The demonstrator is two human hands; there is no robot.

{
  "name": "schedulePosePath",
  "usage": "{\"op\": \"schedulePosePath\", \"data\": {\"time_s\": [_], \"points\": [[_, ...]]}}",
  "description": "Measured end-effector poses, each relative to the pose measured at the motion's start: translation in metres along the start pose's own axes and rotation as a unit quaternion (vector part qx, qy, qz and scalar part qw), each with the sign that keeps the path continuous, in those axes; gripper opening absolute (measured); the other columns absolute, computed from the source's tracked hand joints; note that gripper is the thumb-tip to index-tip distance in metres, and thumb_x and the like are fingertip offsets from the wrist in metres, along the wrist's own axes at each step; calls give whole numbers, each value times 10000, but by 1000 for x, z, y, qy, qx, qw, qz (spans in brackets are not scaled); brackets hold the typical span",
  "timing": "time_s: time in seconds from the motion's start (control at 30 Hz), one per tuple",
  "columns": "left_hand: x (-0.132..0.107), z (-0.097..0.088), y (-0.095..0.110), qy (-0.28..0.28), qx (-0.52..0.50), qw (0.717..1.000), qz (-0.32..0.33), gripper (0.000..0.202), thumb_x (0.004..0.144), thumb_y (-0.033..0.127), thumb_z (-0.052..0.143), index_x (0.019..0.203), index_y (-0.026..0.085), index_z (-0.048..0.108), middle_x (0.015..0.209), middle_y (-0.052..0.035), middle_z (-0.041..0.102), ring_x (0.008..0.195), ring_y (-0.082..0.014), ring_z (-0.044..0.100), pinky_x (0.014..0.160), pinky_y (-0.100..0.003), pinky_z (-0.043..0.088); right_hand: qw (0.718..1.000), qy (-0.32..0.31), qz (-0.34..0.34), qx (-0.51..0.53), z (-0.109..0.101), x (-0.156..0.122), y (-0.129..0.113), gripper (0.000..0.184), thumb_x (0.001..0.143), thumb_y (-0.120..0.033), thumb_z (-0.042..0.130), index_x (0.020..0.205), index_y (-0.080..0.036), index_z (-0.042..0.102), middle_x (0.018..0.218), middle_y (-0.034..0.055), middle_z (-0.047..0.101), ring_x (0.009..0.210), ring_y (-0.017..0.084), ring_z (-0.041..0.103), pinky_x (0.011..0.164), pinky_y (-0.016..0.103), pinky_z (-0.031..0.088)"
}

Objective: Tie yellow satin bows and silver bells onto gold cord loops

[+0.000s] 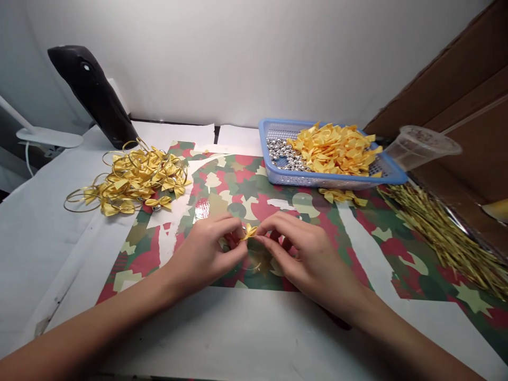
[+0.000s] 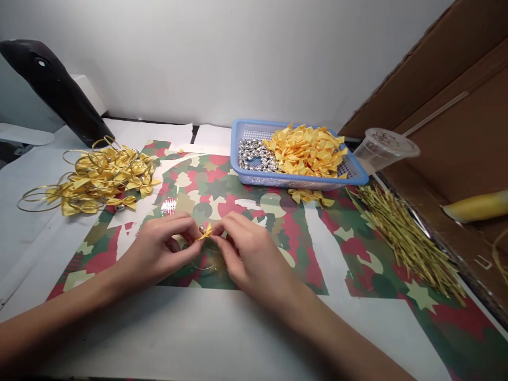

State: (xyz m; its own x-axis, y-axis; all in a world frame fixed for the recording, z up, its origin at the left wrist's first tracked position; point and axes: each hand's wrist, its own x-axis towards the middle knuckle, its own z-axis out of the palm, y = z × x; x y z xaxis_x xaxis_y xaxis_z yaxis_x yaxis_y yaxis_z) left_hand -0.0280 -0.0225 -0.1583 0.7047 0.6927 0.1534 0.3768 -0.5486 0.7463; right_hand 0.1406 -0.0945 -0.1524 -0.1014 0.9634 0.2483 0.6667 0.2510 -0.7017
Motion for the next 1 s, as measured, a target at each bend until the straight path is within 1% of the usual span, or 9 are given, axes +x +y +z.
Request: {"op": "schedulePosePath", "data": {"time_s": [0.13, 0.3, 0.43, 0.7, 1.0], "points": [[0, 1, 1, 1, -4, 1000, -4, 161, 777, 144, 542, 628, 182, 495, 624, 27, 510, 575, -95, 503, 489, -167, 402, 1000, -2, 8, 20, 0, -1, 1, 159, 887, -105, 466, 790, -214, 528, 748, 10, 590, 652, 145, 550, 571, 253, 443], [1, 1, 1, 4, -15, 1000, -6, 153, 766, 142, 528, 621, 178, 496, 613, 34, 499, 562, -89, 487, 465, -158, 383, 995, -18, 62, 80, 3, -2, 2, 138, 897, -157, 463, 780, -204, 519, 753, 12, 589, 647, 138, 556, 551, 243, 437], [2, 1, 0, 9, -18, 1000, -10, 150, 755, 126, 525, 615, 173, 498, 601, 40, 494, 554, -83, 477, 453, -151, 374, 987, -29, 97, 125, 5, -3, 2, 142, 910, -223, 457, 782, -201, 515, 751, 9, 576, 579, 118, 536, 506, 234, 427], [2, 1, 0, 11, -16, 1000, -3, 142, 755, 128, 533, 619, 167, 521, 602, 38, 511, 557, -81, 501, 463, -150, 389, 982, -31, 101, 157, 5, -4, 4, 136, 909, -223, 462, 790, -197, 523, 709, -7, 555, 543, 101, 534, 508, 227, 451], [1, 2, -3, 13, -28, 999, -8, 129, 761, 125, 550, 638, 163, 559, 603, 31, 560, 541, -83, 537, 439, -148, 410, 983, -17, 110, 144, 3, -5, 7, 139, 903, -258, 487, 794, -196, 547, 702, -4, 575, 549, 105, 548, 485, 218, 452]]}}
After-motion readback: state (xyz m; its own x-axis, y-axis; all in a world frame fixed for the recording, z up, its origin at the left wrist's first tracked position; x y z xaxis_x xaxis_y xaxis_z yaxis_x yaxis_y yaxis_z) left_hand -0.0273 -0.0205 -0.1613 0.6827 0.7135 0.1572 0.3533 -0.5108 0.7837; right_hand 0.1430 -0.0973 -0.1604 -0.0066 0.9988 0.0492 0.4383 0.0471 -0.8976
